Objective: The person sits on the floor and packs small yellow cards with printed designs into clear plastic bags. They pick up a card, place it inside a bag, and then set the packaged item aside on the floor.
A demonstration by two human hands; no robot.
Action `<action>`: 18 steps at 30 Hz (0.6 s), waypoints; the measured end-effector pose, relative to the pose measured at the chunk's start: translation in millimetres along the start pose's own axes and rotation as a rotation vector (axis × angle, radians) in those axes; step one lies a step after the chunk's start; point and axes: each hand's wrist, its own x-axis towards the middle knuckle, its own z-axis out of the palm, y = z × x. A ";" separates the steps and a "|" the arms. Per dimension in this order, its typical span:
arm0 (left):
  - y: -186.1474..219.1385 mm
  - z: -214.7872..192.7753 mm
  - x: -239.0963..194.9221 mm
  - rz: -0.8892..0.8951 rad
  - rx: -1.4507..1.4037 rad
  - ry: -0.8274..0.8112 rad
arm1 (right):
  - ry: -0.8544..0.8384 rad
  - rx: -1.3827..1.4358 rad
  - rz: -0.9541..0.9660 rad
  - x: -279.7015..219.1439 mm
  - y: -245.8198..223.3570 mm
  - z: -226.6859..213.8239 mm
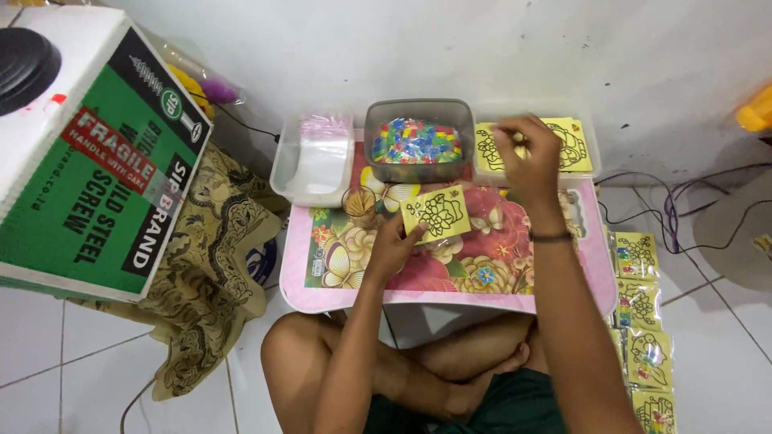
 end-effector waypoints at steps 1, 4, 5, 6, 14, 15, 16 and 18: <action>-1.8 -1.2 2.2 -0.003 -0.001 0.003 | -0.004 0.001 0.001 15.7 -11.2 9.0; -4.2 -3.6 5.6 -0.002 0.019 -0.015 | -0.408 -0.305 -0.187 54.6 -19.8 41.0; -2.8 -3.8 5.3 0.002 0.020 -0.018 | -0.539 -0.530 -0.140 63.0 -6.4 55.0; -1.5 -3.9 5.1 0.007 0.021 -0.021 | -0.668 -0.757 -0.090 71.3 7.1 69.0; -4.5 -7.5 8.9 0.043 0.027 -0.039 | -0.739 -1.060 -0.066 77.9 79.3 112.8; -7.1 -6.1 10.3 0.050 0.026 -0.046 | -0.732 -1.030 -0.047 77.0 71.8 110.4; -5.5 -6.2 11.0 0.047 0.023 -0.047 | -0.735 -1.031 -0.045 78.4 65.2 109.3; -2.9 -5.7 9.2 0.066 0.044 -0.050 | -0.746 -0.910 0.014 77.2 51.7 105.5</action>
